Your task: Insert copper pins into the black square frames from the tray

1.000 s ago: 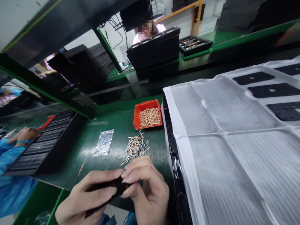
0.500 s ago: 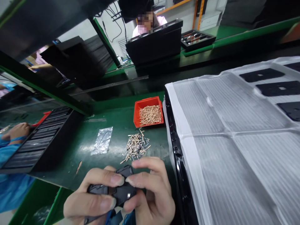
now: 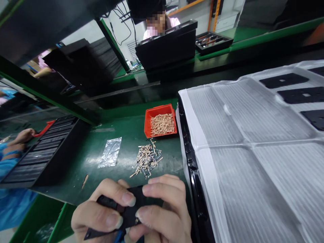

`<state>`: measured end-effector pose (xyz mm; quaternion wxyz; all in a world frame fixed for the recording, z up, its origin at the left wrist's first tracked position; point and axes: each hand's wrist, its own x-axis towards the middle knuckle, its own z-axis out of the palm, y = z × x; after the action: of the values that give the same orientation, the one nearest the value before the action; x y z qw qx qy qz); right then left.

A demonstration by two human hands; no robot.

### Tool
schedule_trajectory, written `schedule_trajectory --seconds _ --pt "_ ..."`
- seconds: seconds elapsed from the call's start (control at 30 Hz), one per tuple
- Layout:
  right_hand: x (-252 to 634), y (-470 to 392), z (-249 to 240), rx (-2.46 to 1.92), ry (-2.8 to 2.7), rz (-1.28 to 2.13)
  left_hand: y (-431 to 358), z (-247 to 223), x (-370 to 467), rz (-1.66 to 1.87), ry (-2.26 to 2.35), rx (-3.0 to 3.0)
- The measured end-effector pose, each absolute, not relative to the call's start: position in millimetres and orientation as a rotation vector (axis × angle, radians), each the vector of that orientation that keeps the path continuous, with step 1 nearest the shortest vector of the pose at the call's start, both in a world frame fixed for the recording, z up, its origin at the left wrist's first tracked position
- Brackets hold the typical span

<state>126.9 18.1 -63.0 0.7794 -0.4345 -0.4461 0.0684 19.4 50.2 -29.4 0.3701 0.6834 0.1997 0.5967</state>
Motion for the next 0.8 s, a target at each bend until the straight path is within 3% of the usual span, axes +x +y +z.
schedule_trajectory --seconds 0.27,0.43,0.8 --pt "126.0 15.2 -64.2 -0.976 -1.018 0.218 47.5 -14.4 12.7 1.55 0.646 1.909" --pt "136.8 18.6 -62.1 -0.908 -1.213 0.45 48.8 -7.7 0.4 1.549 0.811 2.171" --pt "143.4 19.0 -62.9 -0.86 -1.37 0.859 57.2 16.8 -15.0 1.126 0.702 2.427"
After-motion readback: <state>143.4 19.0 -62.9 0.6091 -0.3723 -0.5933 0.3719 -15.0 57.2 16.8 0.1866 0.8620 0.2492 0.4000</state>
